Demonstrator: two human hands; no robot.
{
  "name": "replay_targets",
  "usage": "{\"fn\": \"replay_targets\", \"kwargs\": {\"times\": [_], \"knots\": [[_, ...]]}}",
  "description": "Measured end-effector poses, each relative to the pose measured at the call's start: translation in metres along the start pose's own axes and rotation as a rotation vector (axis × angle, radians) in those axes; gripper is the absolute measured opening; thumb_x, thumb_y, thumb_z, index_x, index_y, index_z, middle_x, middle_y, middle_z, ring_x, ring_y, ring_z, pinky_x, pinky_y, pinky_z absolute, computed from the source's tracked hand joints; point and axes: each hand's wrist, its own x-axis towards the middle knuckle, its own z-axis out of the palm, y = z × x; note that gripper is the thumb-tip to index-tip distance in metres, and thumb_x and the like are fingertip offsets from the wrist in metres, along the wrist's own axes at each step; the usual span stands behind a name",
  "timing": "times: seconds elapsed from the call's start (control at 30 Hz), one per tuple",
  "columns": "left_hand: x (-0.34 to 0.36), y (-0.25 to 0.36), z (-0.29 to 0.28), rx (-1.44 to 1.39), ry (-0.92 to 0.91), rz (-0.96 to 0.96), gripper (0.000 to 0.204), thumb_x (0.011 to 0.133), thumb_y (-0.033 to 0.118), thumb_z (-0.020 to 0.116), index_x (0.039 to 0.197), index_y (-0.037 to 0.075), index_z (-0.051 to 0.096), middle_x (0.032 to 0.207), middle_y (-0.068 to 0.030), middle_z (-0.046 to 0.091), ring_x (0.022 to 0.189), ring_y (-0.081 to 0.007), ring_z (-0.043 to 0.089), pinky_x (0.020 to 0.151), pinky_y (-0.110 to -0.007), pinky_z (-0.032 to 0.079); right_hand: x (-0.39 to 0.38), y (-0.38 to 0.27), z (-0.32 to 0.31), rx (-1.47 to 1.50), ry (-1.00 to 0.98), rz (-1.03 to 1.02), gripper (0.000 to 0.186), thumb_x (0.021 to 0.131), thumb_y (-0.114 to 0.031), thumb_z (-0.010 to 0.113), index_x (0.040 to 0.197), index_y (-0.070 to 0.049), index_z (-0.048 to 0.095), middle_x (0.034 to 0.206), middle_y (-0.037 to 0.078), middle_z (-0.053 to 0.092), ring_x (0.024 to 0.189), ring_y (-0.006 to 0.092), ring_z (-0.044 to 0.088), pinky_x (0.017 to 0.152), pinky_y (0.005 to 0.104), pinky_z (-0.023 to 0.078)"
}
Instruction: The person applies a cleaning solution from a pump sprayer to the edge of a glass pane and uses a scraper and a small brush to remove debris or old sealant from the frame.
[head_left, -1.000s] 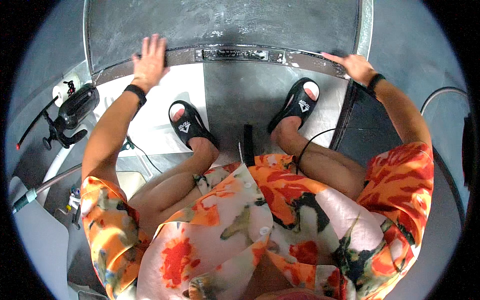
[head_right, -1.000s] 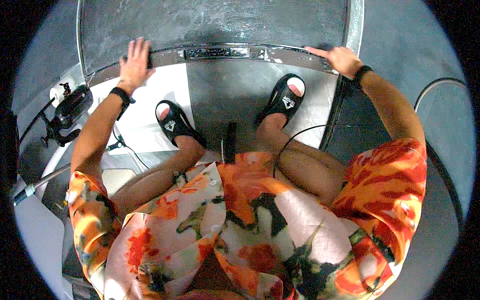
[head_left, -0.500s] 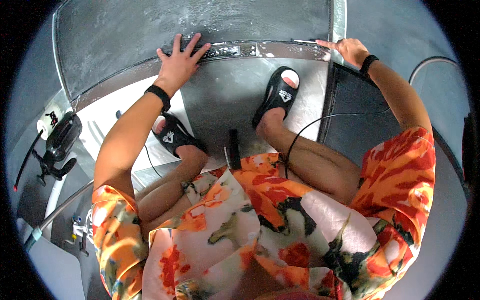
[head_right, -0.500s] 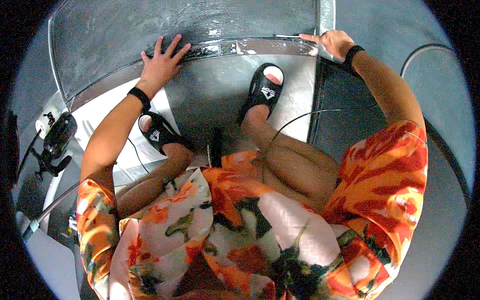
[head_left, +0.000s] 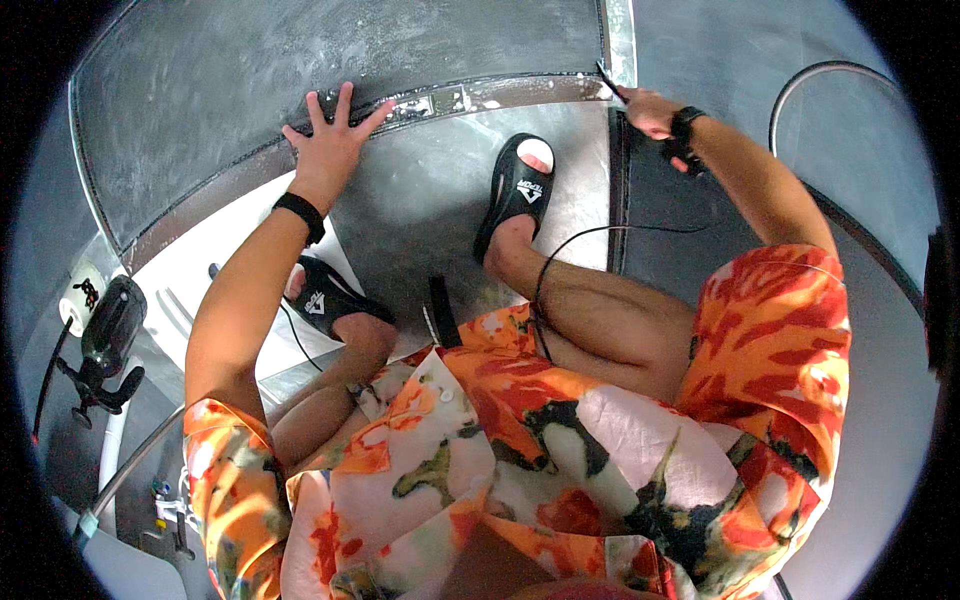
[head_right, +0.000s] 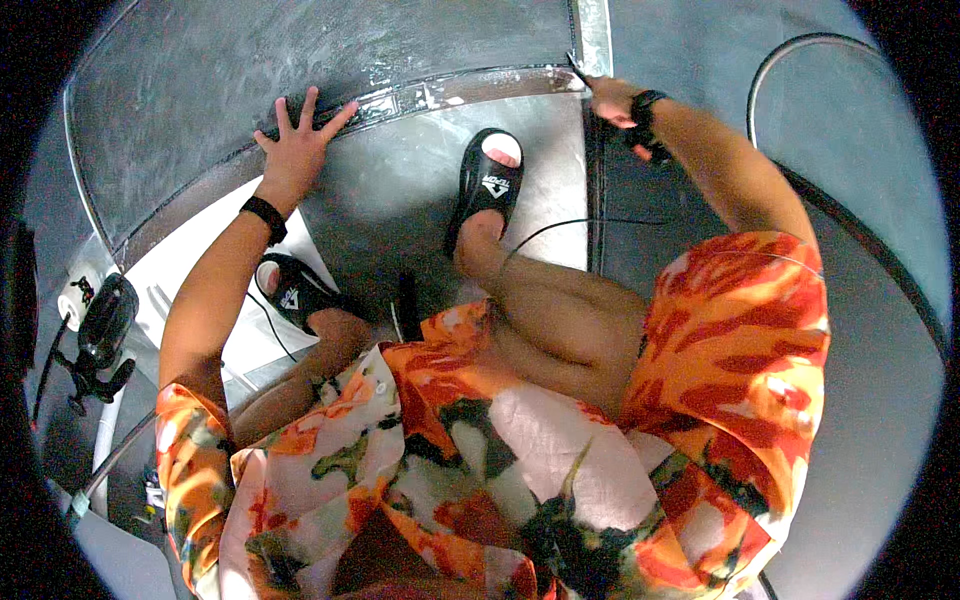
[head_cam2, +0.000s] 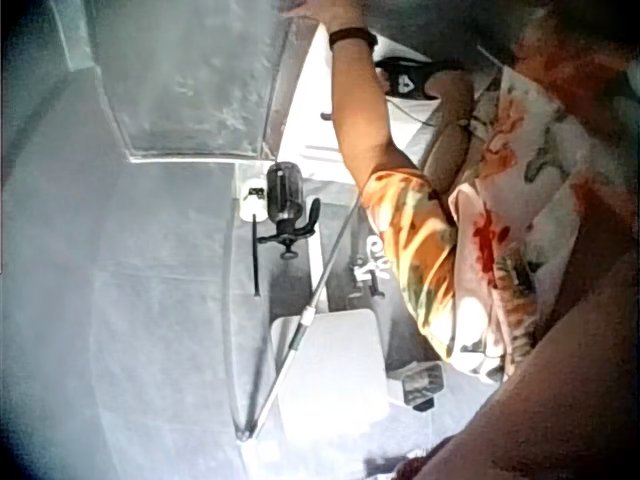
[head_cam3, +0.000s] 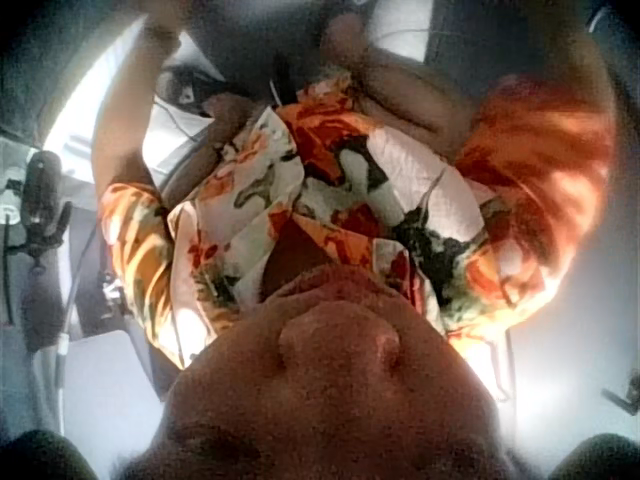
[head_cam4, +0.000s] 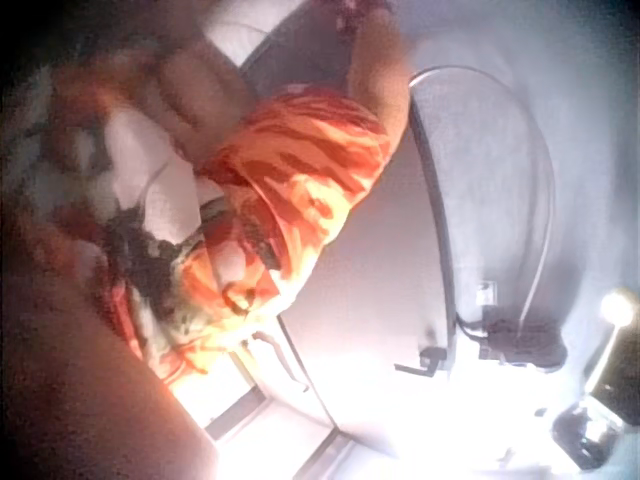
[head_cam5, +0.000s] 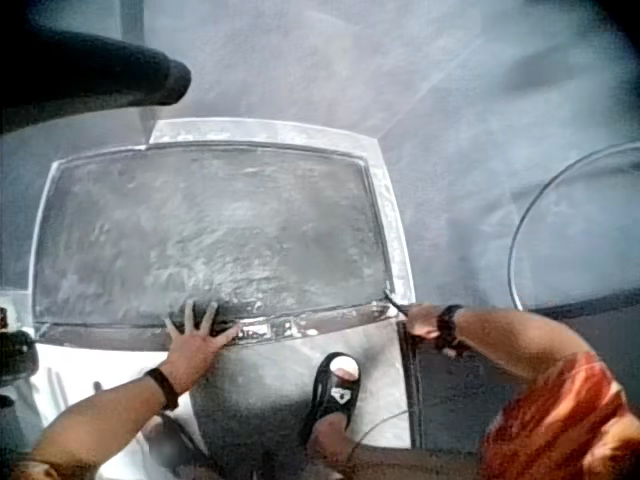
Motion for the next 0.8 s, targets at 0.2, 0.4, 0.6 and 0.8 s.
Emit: {"fn": "replay_targets", "kwargs": {"times": [0.2,0.4,0.6,0.8], "knots": [[0.0,0.001,0.004,-0.045,0.118,0.058,0.079,0.096,0.011,0.059,0.158,0.05,0.03,0.171,-0.0138,0.016,0.145,-0.0629,0.021,0.091,-0.086,0.041,0.052,0.013,0.084,0.04,0.362,0.145,0.066,0.102,-0.017,0.036,0.165,-0.013,0.018,0.129,0.034,0.064,0.122,0.0427,0.064,0.103,0.0498,0.051],[-0.004,-0.003,-0.003,-0.01,-0.038,0.097,0.085,0.095,0.009,0.06,0.16,0.05,0.025,0.173,-0.0152,0.005,0.147,-0.0626,0.018,0.094,-0.083,0.042,0.098,-0.01,0.047,0.221,0.49,0.136,0.082,0.094,-0.008,0.043,0.167,-0.02,0.006,0.133,0.036,0.06,0.127,0.0462,0.06,0.109,0.0493,0.046],[-0.004,0.0,-0.007,-0.01,0.003,0.079,0.08,0.095,0.012,0.061,0.159,0.049,0.03,0.173,-0.0158,0.005,0.149,-0.0623,0.015,0.097,-0.082,0.039,0.138,-0.058,-0.057,0.219,0.576,0.213,0.076,0.101,-0.014,0.041,0.167,-0.021,0.004,0.14,0.028,0.059,0.131,0.0416,0.059,0.109,0.05,0.047],[-0.008,-0.002,-0.013,-0.075,-0.008,0.055,0.08,0.093,0.013,0.064,0.158,0.047,0.034,0.173,-0.0158,0.003,0.151,-0.0604,0.011,0.1,-0.081,0.037,0.173,-0.089,-0.16,0.438,0.677,0.203,0.063,0.111,-0.045,0.021,0.15,-0.005,0.05,0.149,0.024,0.054,0.14,0.0392,0.051,0.116,0.0503,0.04]]}}
